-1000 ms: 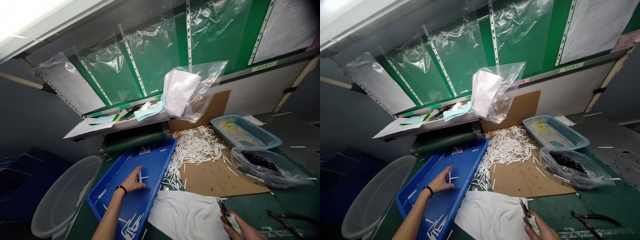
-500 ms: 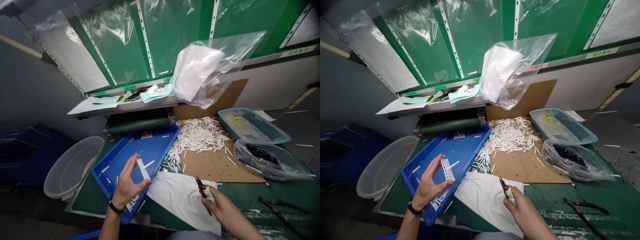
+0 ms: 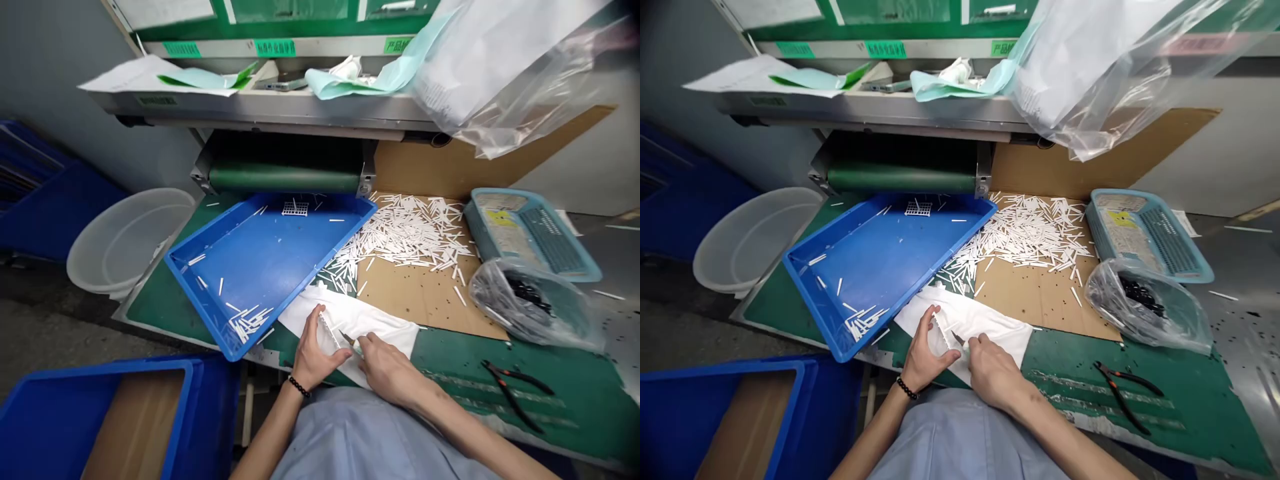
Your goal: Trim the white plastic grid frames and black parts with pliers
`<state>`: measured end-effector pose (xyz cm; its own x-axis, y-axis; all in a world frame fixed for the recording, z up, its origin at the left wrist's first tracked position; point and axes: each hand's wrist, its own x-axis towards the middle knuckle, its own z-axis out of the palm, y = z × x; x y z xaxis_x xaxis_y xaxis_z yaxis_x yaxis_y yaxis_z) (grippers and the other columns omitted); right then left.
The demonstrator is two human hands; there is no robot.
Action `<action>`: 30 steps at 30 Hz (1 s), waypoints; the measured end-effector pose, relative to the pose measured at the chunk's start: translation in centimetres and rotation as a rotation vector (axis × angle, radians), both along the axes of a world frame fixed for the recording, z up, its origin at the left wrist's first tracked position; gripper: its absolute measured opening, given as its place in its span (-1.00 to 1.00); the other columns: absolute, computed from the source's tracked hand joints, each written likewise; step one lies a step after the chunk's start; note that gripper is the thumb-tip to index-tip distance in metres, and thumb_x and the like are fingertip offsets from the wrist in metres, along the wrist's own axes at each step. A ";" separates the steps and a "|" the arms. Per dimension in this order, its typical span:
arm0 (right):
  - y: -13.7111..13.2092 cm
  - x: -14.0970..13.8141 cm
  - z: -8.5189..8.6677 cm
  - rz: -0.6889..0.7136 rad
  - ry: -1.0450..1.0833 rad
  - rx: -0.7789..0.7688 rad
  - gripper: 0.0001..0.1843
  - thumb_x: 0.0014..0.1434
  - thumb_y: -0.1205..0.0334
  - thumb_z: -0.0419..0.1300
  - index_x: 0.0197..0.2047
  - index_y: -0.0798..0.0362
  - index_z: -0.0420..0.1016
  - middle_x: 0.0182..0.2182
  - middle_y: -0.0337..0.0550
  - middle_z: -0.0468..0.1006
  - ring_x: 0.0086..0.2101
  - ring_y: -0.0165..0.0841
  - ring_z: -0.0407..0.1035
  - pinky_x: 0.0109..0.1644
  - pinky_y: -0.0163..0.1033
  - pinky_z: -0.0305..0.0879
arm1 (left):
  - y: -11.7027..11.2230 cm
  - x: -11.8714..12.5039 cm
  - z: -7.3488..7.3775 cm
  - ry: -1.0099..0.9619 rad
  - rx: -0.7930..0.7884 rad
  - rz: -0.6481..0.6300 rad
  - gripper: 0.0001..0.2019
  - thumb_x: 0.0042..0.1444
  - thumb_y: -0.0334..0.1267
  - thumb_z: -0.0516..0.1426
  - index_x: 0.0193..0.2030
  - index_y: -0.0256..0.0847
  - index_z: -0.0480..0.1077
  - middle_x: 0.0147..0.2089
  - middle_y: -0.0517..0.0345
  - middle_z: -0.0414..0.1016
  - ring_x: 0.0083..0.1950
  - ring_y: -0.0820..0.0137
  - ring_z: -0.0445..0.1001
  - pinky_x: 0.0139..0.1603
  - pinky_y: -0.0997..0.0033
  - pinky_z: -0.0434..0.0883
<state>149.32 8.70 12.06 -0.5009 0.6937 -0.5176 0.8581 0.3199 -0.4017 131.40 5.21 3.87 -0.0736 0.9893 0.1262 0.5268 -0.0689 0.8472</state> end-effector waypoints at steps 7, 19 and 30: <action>0.6 -0.9 -0.6 0.033 -0.066 -0.018 -0.70 0.21 0.31 -0.07 -0.02 0.18 0.29 -0.11 0.12 0.37 -0.12 -0.11 0.36 -0.15 -0.15 0.15 | 0.2 0.1 -0.1 -0.037 0.010 0.032 -0.05 -0.11 -0.13 0.33 0.34 -0.16 -0.11 0.33 -0.10 0.16 0.33 0.13 0.18 0.29 0.12 0.27; 1.4 -2.6 -1.1 0.029 -0.100 -0.044 -0.73 0.23 0.26 -0.05 -0.04 0.14 0.30 -0.13 0.07 0.39 -0.15 -0.13 0.38 -0.23 -0.17 0.11 | 0.3 -0.1 -0.1 -0.031 0.035 0.041 -0.07 -0.17 -0.26 0.31 0.32 -0.19 -0.07 0.30 -0.14 0.20 0.30 0.11 0.23 0.26 0.07 0.31; 1.3 -2.7 -1.9 0.012 -0.088 -0.018 -0.73 0.19 0.34 -0.07 -0.06 0.13 0.30 -0.14 0.03 0.39 -0.15 -0.19 0.36 -0.19 -0.21 0.12 | 0.6 0.0 -0.3 -0.012 0.020 0.051 -0.08 -0.18 -0.25 0.31 0.32 -0.20 -0.05 0.29 -0.12 0.22 0.29 0.14 0.25 0.27 0.11 0.31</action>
<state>146.65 10.01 10.18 -0.4613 0.6783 -0.5720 0.8864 0.3236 -0.3311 131.42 5.79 3.61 -0.1253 0.9816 0.1444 0.5197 -0.0590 0.8523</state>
